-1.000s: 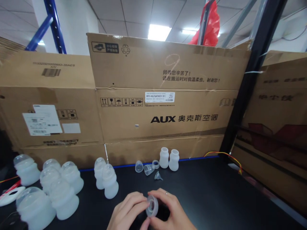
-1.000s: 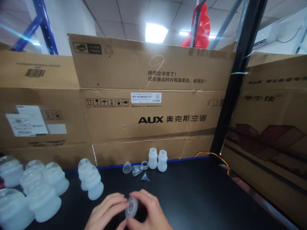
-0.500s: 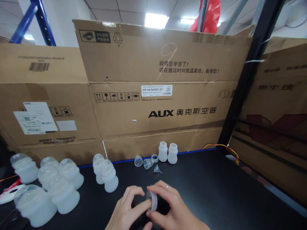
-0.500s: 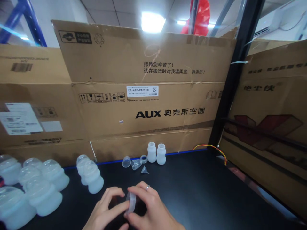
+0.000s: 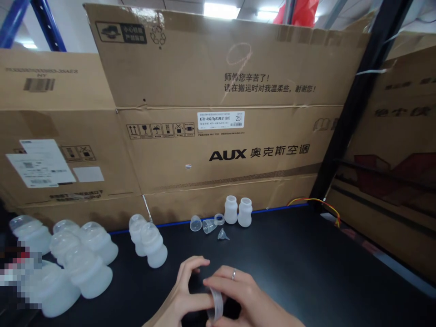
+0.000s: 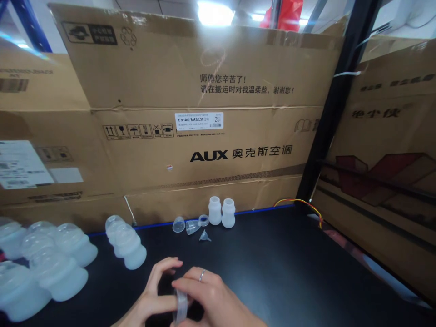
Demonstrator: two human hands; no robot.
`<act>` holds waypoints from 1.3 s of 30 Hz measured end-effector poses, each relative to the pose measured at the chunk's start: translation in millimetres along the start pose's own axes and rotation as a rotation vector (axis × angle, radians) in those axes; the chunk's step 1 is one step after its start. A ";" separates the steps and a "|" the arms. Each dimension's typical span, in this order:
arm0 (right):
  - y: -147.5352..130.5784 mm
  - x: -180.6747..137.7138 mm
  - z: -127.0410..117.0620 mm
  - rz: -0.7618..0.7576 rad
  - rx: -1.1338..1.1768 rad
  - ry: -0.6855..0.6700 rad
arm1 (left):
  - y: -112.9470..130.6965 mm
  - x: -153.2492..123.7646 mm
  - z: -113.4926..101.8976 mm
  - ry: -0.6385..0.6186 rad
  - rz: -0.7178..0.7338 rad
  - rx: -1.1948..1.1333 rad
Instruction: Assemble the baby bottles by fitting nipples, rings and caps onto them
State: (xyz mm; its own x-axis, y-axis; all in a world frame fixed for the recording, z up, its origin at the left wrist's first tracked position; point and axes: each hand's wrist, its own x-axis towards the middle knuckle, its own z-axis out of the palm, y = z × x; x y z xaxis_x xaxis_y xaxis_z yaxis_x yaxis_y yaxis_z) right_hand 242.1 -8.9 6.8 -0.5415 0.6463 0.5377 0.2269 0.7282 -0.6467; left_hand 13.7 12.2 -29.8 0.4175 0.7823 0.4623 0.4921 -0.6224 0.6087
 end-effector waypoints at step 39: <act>-3.9 15.9 -4.2 0.198 -0.281 0.088 | 36.3 11.6 -6.4 0.145 -0.228 -0.368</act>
State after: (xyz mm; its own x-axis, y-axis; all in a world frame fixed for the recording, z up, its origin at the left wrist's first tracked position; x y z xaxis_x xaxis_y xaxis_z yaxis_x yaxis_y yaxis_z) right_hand 236.0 -0.5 20.1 -0.3955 0.7894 0.4696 0.5409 0.6134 -0.5755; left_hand 31.5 -1.1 1.8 0.2059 0.9102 0.3593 0.2439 -0.4033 0.8820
